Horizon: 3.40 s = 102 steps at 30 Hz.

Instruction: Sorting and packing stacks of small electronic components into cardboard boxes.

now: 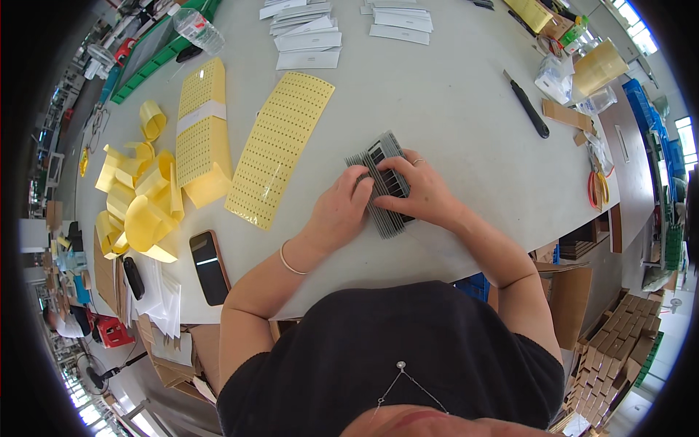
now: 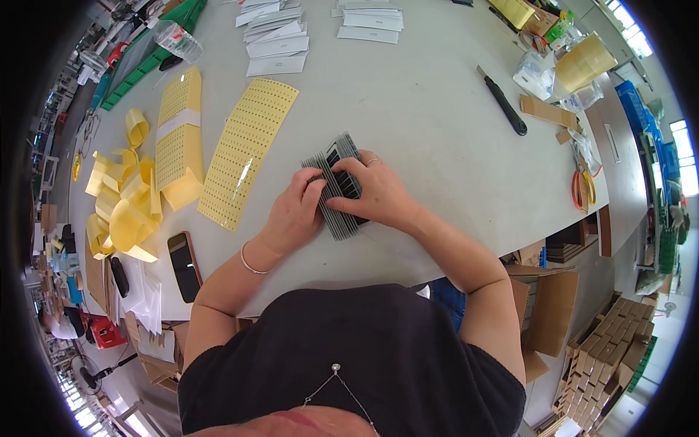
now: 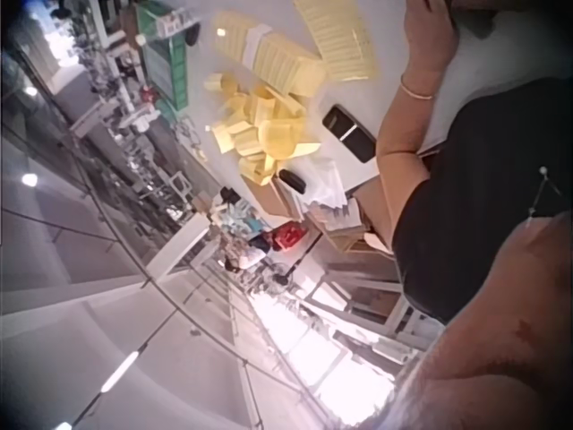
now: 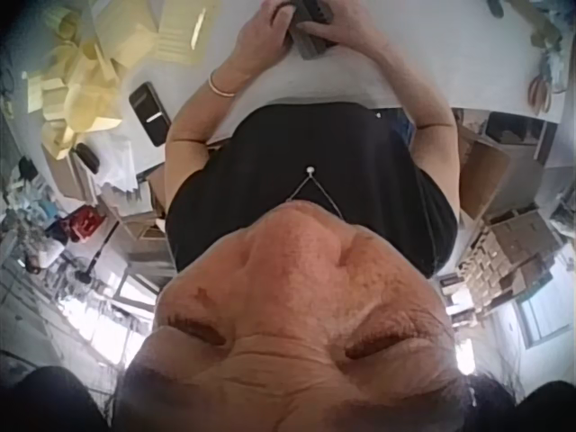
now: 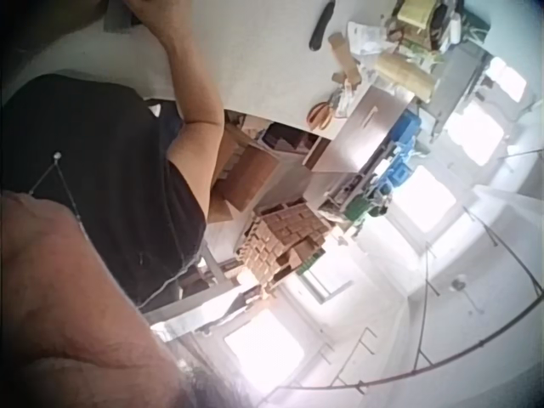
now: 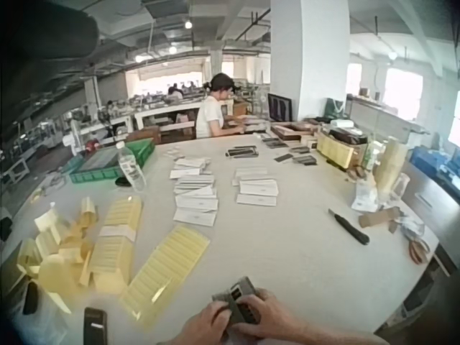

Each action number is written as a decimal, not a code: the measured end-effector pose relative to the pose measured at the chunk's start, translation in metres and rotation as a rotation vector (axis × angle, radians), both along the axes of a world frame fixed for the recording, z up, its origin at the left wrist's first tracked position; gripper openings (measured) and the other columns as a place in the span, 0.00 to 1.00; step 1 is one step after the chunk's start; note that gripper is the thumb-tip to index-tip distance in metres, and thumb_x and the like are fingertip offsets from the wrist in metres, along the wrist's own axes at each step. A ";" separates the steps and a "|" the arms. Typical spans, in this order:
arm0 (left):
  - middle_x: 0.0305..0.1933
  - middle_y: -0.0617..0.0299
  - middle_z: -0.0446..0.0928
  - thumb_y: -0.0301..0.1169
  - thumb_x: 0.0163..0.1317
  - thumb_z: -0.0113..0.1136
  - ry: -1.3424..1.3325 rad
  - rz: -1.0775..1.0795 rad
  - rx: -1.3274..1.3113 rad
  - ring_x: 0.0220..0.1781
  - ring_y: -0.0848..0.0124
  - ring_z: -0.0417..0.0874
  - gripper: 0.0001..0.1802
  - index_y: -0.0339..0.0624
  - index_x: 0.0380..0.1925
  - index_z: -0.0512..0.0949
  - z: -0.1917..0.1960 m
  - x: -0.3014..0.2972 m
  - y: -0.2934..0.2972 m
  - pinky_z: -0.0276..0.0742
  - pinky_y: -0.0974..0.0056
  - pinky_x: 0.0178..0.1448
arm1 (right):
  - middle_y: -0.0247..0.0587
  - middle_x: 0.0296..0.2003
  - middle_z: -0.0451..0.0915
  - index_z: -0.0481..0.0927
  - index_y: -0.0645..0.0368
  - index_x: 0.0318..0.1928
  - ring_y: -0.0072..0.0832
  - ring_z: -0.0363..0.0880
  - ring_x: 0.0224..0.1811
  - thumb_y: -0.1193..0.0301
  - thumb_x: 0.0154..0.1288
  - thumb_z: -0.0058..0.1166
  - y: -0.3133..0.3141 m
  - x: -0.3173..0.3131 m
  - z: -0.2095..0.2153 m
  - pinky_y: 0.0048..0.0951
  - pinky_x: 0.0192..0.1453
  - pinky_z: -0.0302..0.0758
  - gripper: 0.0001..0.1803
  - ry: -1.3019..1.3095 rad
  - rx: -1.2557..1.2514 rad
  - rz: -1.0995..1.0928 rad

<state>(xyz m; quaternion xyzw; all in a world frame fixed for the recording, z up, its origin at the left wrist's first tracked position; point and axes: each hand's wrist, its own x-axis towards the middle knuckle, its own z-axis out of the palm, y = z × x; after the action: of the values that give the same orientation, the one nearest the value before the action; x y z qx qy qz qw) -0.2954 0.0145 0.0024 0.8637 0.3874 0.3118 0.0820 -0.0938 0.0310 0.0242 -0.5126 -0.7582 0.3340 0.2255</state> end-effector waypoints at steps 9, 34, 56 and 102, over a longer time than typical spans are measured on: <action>0.51 0.49 0.68 0.17 0.42 0.59 -0.005 0.016 -0.002 0.46 0.52 0.79 0.25 0.36 0.44 0.68 -0.001 0.000 -0.002 0.80 0.58 0.41 | 0.54 0.58 0.69 0.74 0.50 0.55 0.49 0.71 0.58 0.58 0.50 0.69 0.000 0.002 -0.003 0.41 0.59 0.72 0.31 0.023 0.010 0.011; 0.49 0.48 0.69 0.17 0.44 0.58 0.002 0.014 -0.012 0.45 0.52 0.79 0.22 0.37 0.43 0.68 0.002 0.000 -0.001 0.80 0.58 0.42 | 0.53 0.57 0.70 0.75 0.51 0.54 0.49 0.72 0.56 0.59 0.49 0.69 0.001 0.003 -0.008 0.41 0.59 0.72 0.31 0.047 0.034 0.017; 0.44 0.52 0.67 0.18 0.48 0.57 -0.059 0.035 0.003 0.36 0.55 0.79 0.17 0.38 0.39 0.67 0.000 0.001 0.000 0.78 0.58 0.31 | 0.67 0.59 0.67 0.77 0.43 0.54 0.58 0.64 0.65 0.51 0.48 0.68 -0.002 -0.001 -0.002 0.47 0.62 0.69 0.31 -0.041 0.088 0.056; 0.27 0.61 0.71 0.26 0.52 0.60 0.352 -0.069 0.025 0.28 0.64 0.77 0.30 0.52 0.59 0.72 0.027 -0.033 0.015 0.74 0.60 0.31 | 0.56 0.55 0.75 0.76 0.48 0.54 0.53 0.61 0.68 0.58 0.49 0.69 -0.001 -0.001 -0.007 0.45 0.66 0.65 0.30 0.011 0.078 0.060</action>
<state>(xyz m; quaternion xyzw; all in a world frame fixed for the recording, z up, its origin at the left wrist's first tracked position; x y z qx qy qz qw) -0.3288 0.0295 0.0293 0.9187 0.3618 0.1576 0.0128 -0.0946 0.0303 0.0175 -0.4786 -0.7844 0.3138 0.2392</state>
